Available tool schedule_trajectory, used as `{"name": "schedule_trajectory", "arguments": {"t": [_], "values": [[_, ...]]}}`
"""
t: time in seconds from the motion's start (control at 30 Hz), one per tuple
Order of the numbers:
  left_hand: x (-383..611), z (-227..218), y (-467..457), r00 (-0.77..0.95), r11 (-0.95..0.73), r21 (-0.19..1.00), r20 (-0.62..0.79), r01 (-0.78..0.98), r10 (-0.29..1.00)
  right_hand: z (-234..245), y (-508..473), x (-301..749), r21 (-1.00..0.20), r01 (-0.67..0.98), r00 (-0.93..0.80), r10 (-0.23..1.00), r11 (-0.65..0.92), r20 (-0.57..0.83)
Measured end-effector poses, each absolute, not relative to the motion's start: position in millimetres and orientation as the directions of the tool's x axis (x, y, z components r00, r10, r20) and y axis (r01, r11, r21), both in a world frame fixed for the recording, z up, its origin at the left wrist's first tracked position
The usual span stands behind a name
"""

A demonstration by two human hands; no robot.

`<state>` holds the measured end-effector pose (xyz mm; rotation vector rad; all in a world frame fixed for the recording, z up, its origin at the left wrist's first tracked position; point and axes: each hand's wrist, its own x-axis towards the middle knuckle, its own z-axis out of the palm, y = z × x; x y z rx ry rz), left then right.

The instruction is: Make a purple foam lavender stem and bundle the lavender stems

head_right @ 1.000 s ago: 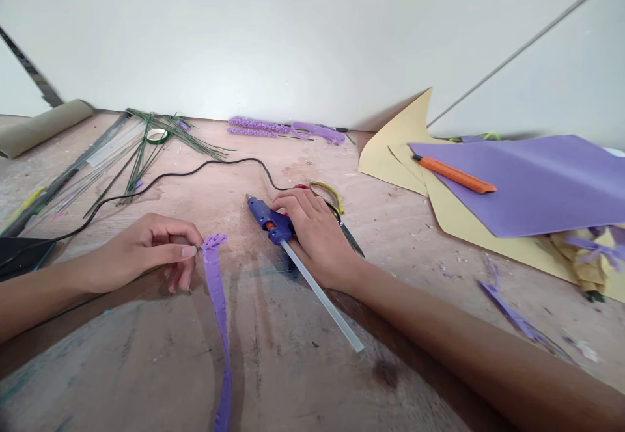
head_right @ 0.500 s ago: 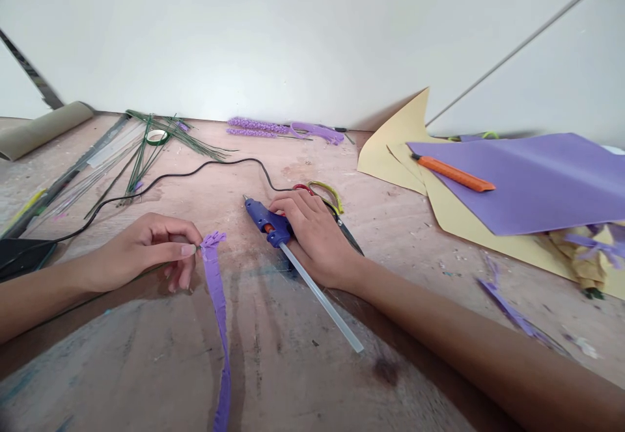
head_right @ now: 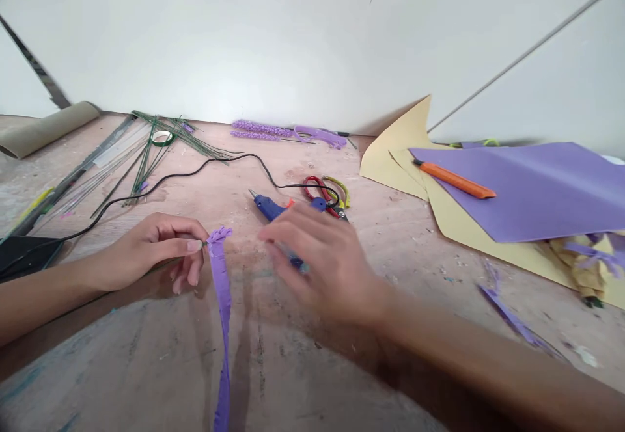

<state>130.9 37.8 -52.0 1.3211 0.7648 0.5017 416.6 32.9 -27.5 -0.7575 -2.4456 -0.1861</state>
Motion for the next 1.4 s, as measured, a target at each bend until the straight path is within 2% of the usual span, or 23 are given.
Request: {"name": "schedule_trajectory", "arguments": {"t": [0.03, 0.13, 0.27, 0.5, 0.8, 0.97, 1.1, 1.17, 1.23, 1.33, 1.4], "values": [[131.0, -52.6, 37.6, 0.670, 0.214, 0.974, -0.206, 0.072, 0.713, -28.1, 22.4, 406.6, -0.105, 0.538, -0.638, 0.485, 0.837, 0.597], [131.0, -54.4, 36.9, 0.681, 0.270, 0.963, -0.208, 0.017, 0.702, -36.3, 2.0, 382.5, -0.258, 0.501, -0.593, 0.544, 0.826, 0.593], [130.7, -54.8, 36.3, 0.697, 0.308, 0.952, -0.220, -0.001, 0.682, -47.2, 2.0, 370.5, -0.373, 0.460, -0.577, 0.591, 0.806, 0.564], [131.6, -54.4, 37.2, 0.728, 0.335, 0.942, -0.234, 0.007, 0.644, -53.7, 7.6, 367.0, -0.443, 0.414, -0.568, 0.607, 0.795, 0.556], [132.1, -55.3, 35.6, 0.748, 0.316, 0.948, -0.233, 0.033, 0.621, -61.2, 10.6, 362.6, -0.405, 0.371, -0.560, 0.549, 0.836, 0.620], [133.4, -52.9, 35.7, 0.731, 0.295, 0.953, -0.247, 0.065, 0.637, -62.0, 8.2, 362.5, -0.457, 0.364, -0.556, 0.583, 0.811, 0.592], [133.8, -50.3, 34.3, 0.702, 0.266, 0.957, -0.267, 0.113, 0.660, -58.8, 8.3, 363.7, -0.547, 0.368, -0.437, 0.659, 0.752, 0.612], [134.4, -49.0, 32.2, 0.692, 0.258, 0.953, -0.293, 0.158, 0.660, -56.9, 10.4, 364.7, -0.642, 0.356, -0.377, 0.733, 0.679, 0.566], [135.6, -48.2, 29.9, 0.690, 0.242, 0.949, -0.313, 0.201, 0.653, -55.5, 13.2, 365.2, -0.725, 0.361, -0.418, 0.796, 0.587, 0.437], [136.9, -49.0, 28.3, 0.696, 0.196, 0.948, -0.317, 0.250, 0.644, -54.0, 16.9, 364.9, -0.775, 0.417, -0.527, 0.821, 0.475, 0.219], [136.5, -50.1, 28.9, 0.706, 0.149, 0.944, -0.319, 0.293, 0.632, -53.6, 18.4, 364.6, -0.806, 0.410, -0.556, 0.817, 0.428, 0.151]]}}
